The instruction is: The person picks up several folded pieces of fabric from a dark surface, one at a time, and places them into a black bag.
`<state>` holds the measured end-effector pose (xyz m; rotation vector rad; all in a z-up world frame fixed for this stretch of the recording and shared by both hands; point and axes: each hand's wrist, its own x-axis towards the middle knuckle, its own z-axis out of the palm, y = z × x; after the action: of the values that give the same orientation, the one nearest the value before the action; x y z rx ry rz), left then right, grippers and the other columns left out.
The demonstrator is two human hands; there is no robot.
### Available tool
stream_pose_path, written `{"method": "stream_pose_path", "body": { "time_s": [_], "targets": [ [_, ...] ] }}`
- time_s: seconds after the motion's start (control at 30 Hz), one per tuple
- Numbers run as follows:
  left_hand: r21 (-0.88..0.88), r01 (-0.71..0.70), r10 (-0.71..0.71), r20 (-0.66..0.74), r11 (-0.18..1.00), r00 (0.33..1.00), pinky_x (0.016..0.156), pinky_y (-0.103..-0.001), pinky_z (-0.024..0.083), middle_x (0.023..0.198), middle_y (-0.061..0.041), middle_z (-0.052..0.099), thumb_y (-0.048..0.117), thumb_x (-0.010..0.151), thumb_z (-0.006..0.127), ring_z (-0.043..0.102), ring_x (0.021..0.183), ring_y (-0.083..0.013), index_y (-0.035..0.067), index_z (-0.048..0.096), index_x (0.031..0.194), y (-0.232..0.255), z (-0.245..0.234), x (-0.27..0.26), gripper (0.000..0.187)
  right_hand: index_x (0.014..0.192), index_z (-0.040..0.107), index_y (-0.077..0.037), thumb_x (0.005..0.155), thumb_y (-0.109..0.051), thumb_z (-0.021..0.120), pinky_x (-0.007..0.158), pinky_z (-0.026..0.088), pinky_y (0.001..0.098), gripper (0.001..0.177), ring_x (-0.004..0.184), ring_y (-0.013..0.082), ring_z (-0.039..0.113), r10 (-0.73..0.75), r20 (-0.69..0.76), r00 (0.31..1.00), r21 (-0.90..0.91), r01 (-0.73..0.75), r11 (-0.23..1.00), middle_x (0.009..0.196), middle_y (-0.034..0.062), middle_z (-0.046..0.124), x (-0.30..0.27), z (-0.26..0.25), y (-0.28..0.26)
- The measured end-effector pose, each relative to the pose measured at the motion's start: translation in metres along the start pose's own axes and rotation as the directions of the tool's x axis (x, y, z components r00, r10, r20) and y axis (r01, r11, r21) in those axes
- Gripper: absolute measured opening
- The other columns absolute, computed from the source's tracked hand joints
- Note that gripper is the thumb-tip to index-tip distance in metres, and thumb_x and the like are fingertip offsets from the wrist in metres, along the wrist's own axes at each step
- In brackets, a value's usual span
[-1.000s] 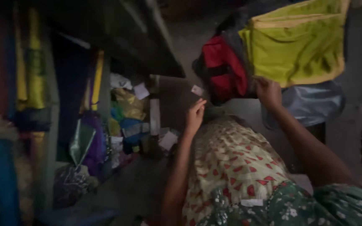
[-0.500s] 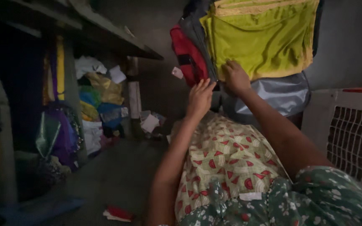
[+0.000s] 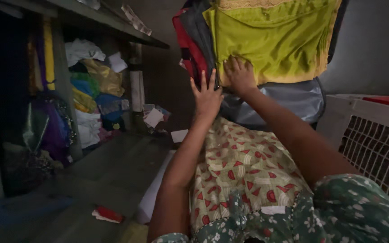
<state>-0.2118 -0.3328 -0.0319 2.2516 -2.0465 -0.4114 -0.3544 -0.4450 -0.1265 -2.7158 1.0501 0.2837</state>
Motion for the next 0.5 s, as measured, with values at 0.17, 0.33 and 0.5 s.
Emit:
{"method": "stream_pose_path", "body": {
  "time_s": [0.17, 0.33, 0.5],
  "targets": [
    [-0.026, 0.056, -0.056, -0.016, 0.998, 0.998, 0.118, -0.079, 0.009, 0.166, -0.009, 0.031, 0.037, 0.080, 0.080, 0.021, 0.155, -0.0408, 0.018, 0.080, 0.108, 0.007, 0.008, -0.002, 0.034, 0.157, 0.044, -0.016, 0.092, -0.027, 0.063, 0.109, 0.034, 0.0606, 0.068, 0.149, 0.0305, 0.035, 0.021, -0.141, 0.990, -0.091, -0.034, 0.995, 0.161, 0.0147, 0.040, -0.004, 0.012, -0.004],
    [-0.281, 0.105, -0.105, 0.013, 0.954, 0.994, 0.109, -0.083, 0.007, 0.169, -0.007, 0.024, 0.034, 0.085, 0.076, 0.017, 0.151, -0.0436, 0.023, 0.081, 0.113, -0.005, 0.019, -0.008, 0.030, 0.156, 0.052, -0.015, 0.094, -0.015, 0.060, 0.108, 0.045, 0.0507, 0.062, 0.135, 0.0332, 0.054, 0.152, -0.020, 0.988, 0.495, -0.122, 0.860, 0.146, 0.0168, 0.058, -0.008, -0.009, 0.039],
    [-0.424, 0.077, -0.136, -0.110, 0.902, 0.985, 0.118, -0.056, 0.044, 0.153, -0.015, 0.054, 0.036, 0.098, 0.064, 0.051, 0.142, -0.0480, 0.026, 0.080, 0.115, -0.005, 0.041, -0.007, 0.025, 0.140, 0.060, -0.005, 0.107, -0.025, 0.051, 0.093, 0.052, 0.0366, 0.039, 0.113, 0.0220, 0.067, 0.089, 0.153, 0.984, 0.979, -0.163, 0.120, 0.130, 0.0090, 0.070, -0.024, -0.050, 0.095]
  ]
}}
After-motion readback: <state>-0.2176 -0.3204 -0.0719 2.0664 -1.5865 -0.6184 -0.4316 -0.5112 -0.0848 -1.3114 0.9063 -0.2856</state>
